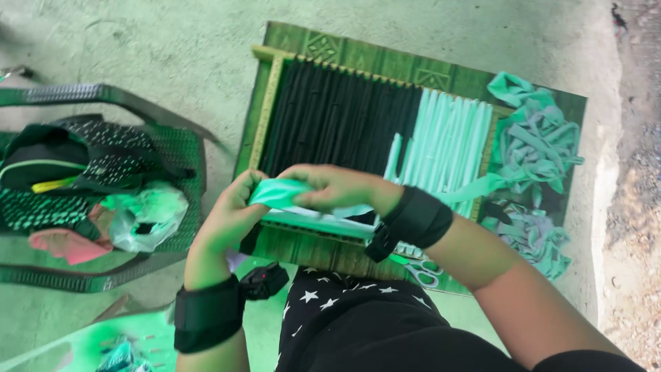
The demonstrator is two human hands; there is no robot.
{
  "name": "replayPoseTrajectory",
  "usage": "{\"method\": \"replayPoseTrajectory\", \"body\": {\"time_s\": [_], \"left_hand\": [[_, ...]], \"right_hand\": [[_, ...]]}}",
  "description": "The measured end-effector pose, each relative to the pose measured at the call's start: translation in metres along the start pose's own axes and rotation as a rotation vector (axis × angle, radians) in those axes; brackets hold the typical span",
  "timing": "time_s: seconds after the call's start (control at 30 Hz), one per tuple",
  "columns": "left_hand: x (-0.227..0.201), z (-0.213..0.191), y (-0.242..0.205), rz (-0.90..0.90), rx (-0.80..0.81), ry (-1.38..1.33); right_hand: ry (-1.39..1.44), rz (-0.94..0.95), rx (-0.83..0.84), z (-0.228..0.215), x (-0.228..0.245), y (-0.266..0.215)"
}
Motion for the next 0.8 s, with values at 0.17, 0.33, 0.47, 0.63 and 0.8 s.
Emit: {"method": "replayPoseTrajectory", "body": {"time_s": [0.17,0.33,0.47,0.63,0.8], "left_hand": [[0.041,-0.054,0.016,0.030,-0.204,0.386],[0.109,-0.102,0.031,-0.179,-0.487,0.195],[0.133,-0.120,0.043,-0.203,-0.548,0.412],[0.131,-0.121,0.049,-0.191,-0.519,0.467],[0.123,-0.120,0.051,-0.265,-0.439,0.494]], "right_hand": [[-0.319,-0.092,-0.218,-0.047,-0.010,0.028],[-0.546,0.201,-0.307,-0.034,-0.069,0.062],[-0.590,0.339,-0.303,-0.008,-0.079,0.071],[-0.665,0.520,-0.367,-0.010,-0.112,0.054],[-0.758,0.698,-0.381,-0.019,-0.154,0.000]]}}
Point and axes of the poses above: each hand's wrist, its own y-axis towards the middle knuckle, its own z-axis out of the palm, x = y × z, the point moved 2 cm from there along y, towards the middle knuckle, and after that the axes turned 10 degrees about -y, right-handed, at the moved point
